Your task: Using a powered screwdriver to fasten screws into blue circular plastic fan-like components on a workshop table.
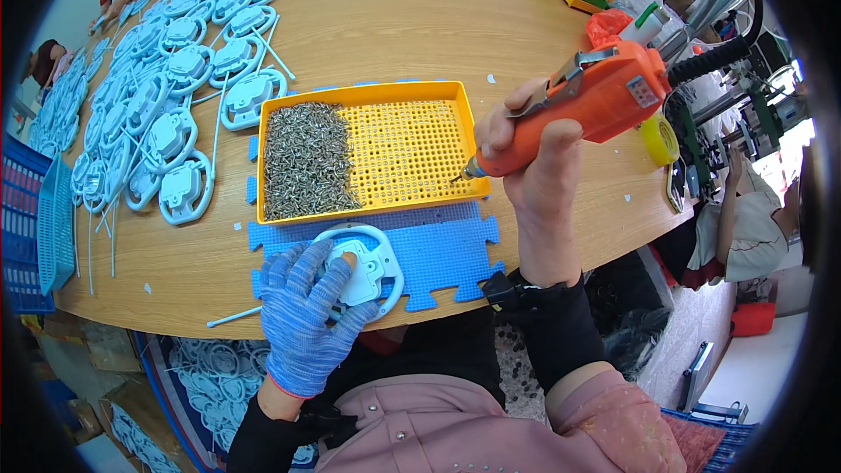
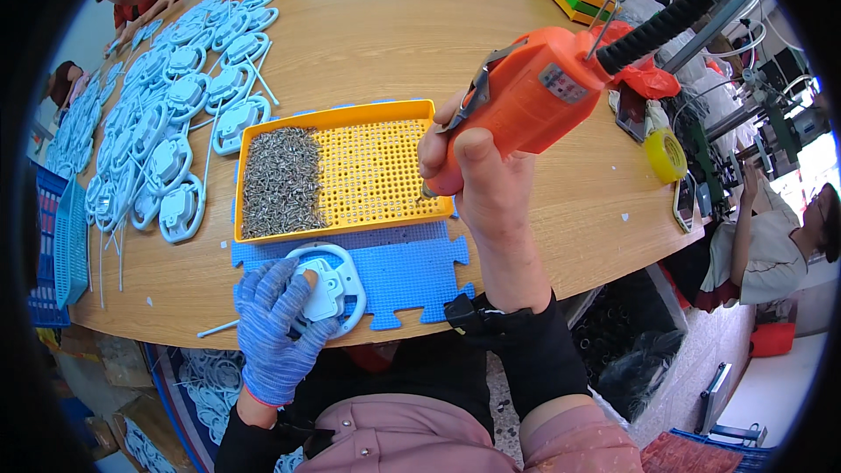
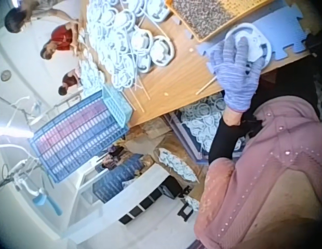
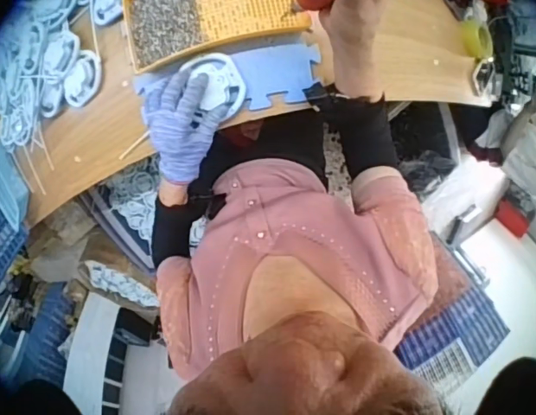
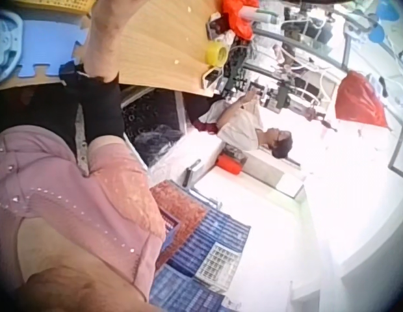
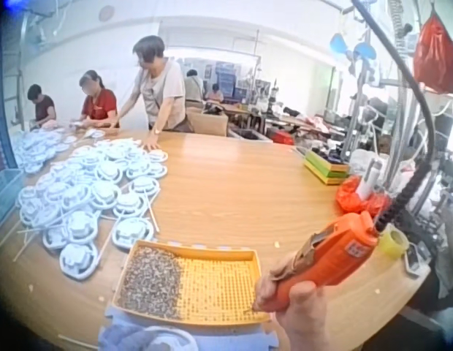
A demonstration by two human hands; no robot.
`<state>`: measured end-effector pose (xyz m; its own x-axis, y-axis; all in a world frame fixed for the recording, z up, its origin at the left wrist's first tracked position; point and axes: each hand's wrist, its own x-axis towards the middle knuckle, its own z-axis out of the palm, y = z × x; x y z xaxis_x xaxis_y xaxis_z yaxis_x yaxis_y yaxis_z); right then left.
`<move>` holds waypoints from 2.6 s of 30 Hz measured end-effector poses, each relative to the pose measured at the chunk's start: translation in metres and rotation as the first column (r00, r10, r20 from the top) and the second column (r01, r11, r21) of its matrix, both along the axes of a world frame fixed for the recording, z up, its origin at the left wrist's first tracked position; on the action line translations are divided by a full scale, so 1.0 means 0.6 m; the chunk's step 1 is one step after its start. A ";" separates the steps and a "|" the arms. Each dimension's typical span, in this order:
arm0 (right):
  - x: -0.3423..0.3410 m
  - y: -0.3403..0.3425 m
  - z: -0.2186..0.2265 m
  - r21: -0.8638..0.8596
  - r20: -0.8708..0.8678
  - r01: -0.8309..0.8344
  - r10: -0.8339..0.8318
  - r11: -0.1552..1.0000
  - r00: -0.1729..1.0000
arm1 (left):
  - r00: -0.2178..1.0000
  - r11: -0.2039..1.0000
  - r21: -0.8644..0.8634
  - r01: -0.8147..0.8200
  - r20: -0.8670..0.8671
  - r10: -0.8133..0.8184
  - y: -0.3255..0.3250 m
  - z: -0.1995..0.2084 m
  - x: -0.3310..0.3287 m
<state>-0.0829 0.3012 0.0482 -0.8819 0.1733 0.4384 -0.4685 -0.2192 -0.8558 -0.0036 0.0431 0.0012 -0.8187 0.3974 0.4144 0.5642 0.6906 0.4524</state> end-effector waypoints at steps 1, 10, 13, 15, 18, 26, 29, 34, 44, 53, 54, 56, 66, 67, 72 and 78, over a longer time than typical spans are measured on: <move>0.000 0.001 -0.001 0.005 -0.002 -0.004 0.004 1.000 1.000 | 1.000 1.000 0.003 0.002 0.001 -0.002 0.001 -0.001 -0.001; -0.001 -0.001 0.000 0.021 -0.025 -0.040 0.041 0.999 0.999 | 1.000 1.000 0.023 -0.001 -0.015 0.002 0.009 0.005 -0.001; 0.001 -0.008 0.004 0.072 0.003 -0.018 0.018 0.997 1.000 | 1.000 1.000 0.026 0.002 0.003 -0.002 0.007 0.003 0.000; 0.012 -0.011 0.023 0.055 -0.025 -0.015 0.017 0.998 1.000 | 1.000 1.000 0.029 -0.002 0.016 0.001 0.007 0.005 0.002; 0.035 -0.027 0.066 -0.005 -0.076 -0.072 0.071 0.997 0.995 | 1.000 1.000 0.009 -0.003 0.011 0.003 0.014 0.014 -0.003; 0.074 -0.129 0.061 0.007 -0.069 -0.231 0.231 0.973 0.971 | 0.999 0.997 0.055 -0.049 0.011 0.049 0.012 0.015 -0.004; 0.073 -0.135 0.059 -0.069 -0.092 -0.258 0.251 0.964 0.964 | 1.000 0.998 0.050 -0.028 0.001 0.028 0.014 0.027 -0.007; 0.087 -0.144 0.077 -0.062 -0.092 -0.233 0.226 0.971 0.970 | 0.991 0.988 0.151 0.002 -0.131 0.018 0.022 0.040 -0.017; 0.090 -0.134 0.078 -0.070 -0.111 -0.247 0.238 0.967 0.965 | 0.980 0.994 0.111 0.017 -0.198 0.005 0.015 0.035 -0.013; 0.079 -0.138 0.051 0.067 0.032 -0.228 0.226 0.971 0.974 | 0.983 0.993 0.107 -0.042 -0.175 0.060 0.004 0.015 0.002; 0.078 -0.138 0.048 0.077 0.044 -0.241 0.238 0.967 0.970 | 0.982 0.993 0.110 -0.038 -0.177 0.058 0.003 0.013 0.002; 0.076 -0.141 0.047 0.088 0.059 -0.256 0.251 0.963 0.966 | 0.982 0.993 0.116 -0.035 -0.178 0.056 0.002 0.011 0.002; 0.089 -0.162 0.041 0.085 0.084 -0.194 0.187 0.977 0.979 | 0.986 0.982 0.184 0.035 -0.167 -0.003 0.002 -0.007 -0.005; 0.090 -0.165 0.037 0.051 0.067 -0.137 0.133 0.989 0.989 | 0.989 0.982 0.187 0.031 -0.146 -0.003 0.002 -0.010 -0.005; 0.088 -0.155 0.045 0.180 0.098 -0.280 0.266 0.943 0.959 | 0.987 0.985 0.172 0.029 -0.162 -0.001 0.001 -0.007 -0.002; 0.078 -0.159 0.045 0.151 0.097 -0.359 0.348 0.921 0.932 | 0.978 0.984 0.177 0.015 -0.205 0.022 -0.001 -0.007 0.003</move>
<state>-0.0360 0.2056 0.0754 -0.9005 -0.2245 0.3723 -0.3270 -0.2148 -0.9203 -0.0020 0.0424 -0.0031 -0.7099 0.3000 0.6372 0.6555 0.6124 0.4419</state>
